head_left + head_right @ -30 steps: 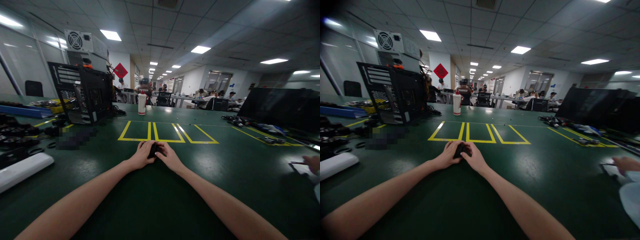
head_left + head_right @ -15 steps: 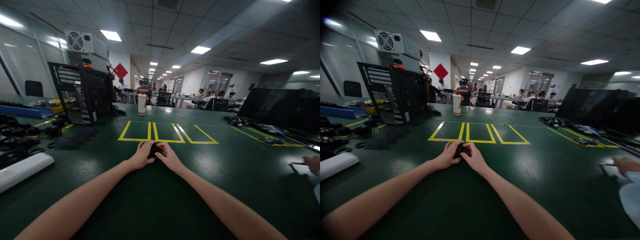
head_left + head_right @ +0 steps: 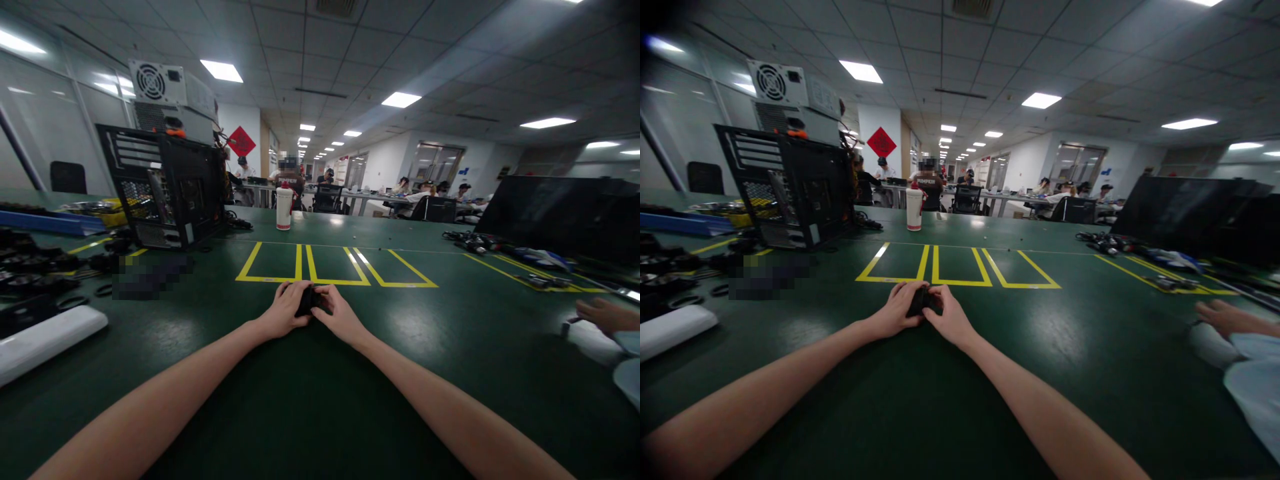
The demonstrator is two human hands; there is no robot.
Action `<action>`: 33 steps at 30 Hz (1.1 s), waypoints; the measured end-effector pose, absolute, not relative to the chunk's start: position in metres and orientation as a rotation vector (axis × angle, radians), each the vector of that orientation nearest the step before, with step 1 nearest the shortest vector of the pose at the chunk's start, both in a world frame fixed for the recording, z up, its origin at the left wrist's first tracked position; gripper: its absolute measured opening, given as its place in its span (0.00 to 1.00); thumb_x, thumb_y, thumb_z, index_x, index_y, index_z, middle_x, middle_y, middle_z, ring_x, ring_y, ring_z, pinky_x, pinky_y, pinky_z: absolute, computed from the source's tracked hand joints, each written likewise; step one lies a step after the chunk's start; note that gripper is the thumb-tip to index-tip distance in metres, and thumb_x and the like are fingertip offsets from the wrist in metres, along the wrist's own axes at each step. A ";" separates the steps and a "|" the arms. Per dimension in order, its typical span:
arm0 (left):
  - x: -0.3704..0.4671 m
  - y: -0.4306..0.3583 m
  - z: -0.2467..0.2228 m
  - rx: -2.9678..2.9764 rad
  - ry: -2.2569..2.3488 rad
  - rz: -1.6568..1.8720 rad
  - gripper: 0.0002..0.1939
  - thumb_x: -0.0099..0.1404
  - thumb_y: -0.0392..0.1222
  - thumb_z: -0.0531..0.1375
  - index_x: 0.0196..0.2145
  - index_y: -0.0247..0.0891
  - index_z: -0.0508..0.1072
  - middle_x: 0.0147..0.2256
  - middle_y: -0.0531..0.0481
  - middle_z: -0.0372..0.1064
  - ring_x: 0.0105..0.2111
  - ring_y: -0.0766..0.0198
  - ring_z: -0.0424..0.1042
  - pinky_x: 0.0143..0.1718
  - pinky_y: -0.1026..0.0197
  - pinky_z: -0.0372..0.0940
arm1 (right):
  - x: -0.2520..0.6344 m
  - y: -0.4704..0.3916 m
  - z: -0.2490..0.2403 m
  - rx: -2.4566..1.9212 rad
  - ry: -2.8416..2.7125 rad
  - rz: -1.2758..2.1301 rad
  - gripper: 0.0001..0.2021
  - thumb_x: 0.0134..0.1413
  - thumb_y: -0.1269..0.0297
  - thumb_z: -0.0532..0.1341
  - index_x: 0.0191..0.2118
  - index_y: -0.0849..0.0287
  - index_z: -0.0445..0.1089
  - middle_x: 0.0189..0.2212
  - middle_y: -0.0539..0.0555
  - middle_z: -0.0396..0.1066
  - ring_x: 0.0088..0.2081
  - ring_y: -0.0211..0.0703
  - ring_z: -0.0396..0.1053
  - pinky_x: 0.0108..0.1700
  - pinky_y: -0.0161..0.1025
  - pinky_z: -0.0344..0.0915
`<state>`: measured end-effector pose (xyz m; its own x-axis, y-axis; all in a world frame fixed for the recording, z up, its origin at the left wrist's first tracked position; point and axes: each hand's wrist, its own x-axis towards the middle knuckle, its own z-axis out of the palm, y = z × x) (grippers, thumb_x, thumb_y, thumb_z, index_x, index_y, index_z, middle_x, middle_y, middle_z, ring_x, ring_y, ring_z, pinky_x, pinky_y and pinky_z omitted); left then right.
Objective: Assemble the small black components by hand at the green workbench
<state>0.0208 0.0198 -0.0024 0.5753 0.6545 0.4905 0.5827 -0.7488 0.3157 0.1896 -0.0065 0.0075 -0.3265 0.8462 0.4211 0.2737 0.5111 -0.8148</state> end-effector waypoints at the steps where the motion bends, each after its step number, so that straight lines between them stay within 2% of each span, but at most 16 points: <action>1: 0.021 0.020 -0.002 2.680 1.056 0.909 0.33 0.51 0.38 0.57 0.52 0.41 0.46 0.50 0.46 0.54 0.52 0.57 0.52 0.55 0.50 0.37 | 0.190 -0.007 0.008 -0.934 -1.850 0.799 0.16 0.44 0.72 0.56 0.43 0.58 0.57 0.42 0.53 0.62 0.46 0.40 0.62 0.51 0.43 0.57; 10: 0.022 0.021 0.000 2.630 1.082 0.910 0.31 0.52 0.39 0.57 0.52 0.41 0.48 0.50 0.45 0.54 0.52 0.56 0.52 0.55 0.48 0.39 | 0.190 -0.004 0.006 -1.057 -1.885 0.742 0.18 0.44 0.70 0.56 0.44 0.58 0.57 0.42 0.54 0.62 0.46 0.42 0.61 0.51 0.46 0.57; 15: 0.012 0.033 0.003 2.428 1.248 0.879 0.28 0.53 0.43 0.56 0.50 0.39 0.51 0.48 0.43 0.57 0.50 0.52 0.57 0.51 0.45 0.47 | 0.196 -0.009 0.007 -1.160 -1.952 0.678 0.23 0.42 0.64 0.59 0.47 0.58 0.56 0.45 0.56 0.59 0.48 0.45 0.59 0.51 0.47 0.55; 18: 0.003 0.044 0.001 2.325 1.258 0.850 0.27 0.54 0.45 0.56 0.49 0.37 0.52 0.46 0.43 0.59 0.46 0.52 0.61 0.47 0.48 0.55 | 0.204 -0.011 0.005 -1.220 -2.003 0.629 0.27 0.39 0.62 0.61 0.49 0.57 0.56 0.46 0.56 0.57 0.48 0.46 0.59 0.51 0.47 0.56; 22: -0.003 0.054 -0.005 2.218 1.256 0.831 0.27 0.54 0.48 0.55 0.49 0.36 0.52 0.43 0.42 0.61 0.42 0.54 0.65 0.42 0.53 0.61 | 0.210 -0.008 -0.001 -1.232 -2.005 0.585 0.24 0.41 0.62 0.60 0.48 0.55 0.57 0.44 0.55 0.59 0.47 0.47 0.59 0.50 0.49 0.57; 28: -0.004 0.056 -0.007 2.194 1.241 0.861 0.32 0.52 0.53 0.58 0.49 0.37 0.53 0.44 0.42 0.61 0.42 0.55 0.65 0.41 0.54 0.62 | 0.208 -0.003 -0.002 -1.244 -1.980 0.562 0.23 0.41 0.63 0.61 0.47 0.57 0.58 0.42 0.55 0.61 0.46 0.47 0.61 0.49 0.50 0.57; 33: -0.003 0.061 -0.007 2.190 1.226 0.844 0.29 0.52 0.50 0.58 0.48 0.38 0.54 0.43 0.43 0.61 0.41 0.54 0.65 0.39 0.54 0.63 | 0.206 -0.001 0.001 -1.292 -1.956 0.572 0.23 0.41 0.62 0.61 0.46 0.56 0.59 0.43 0.55 0.62 0.45 0.49 0.62 0.47 0.51 0.59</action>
<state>-0.0030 0.0610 -0.0073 0.4058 0.8712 0.2765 0.5694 -0.4775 0.6692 0.2057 -0.0011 0.0010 -0.2459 0.9157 0.3179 0.5999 0.4014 -0.6921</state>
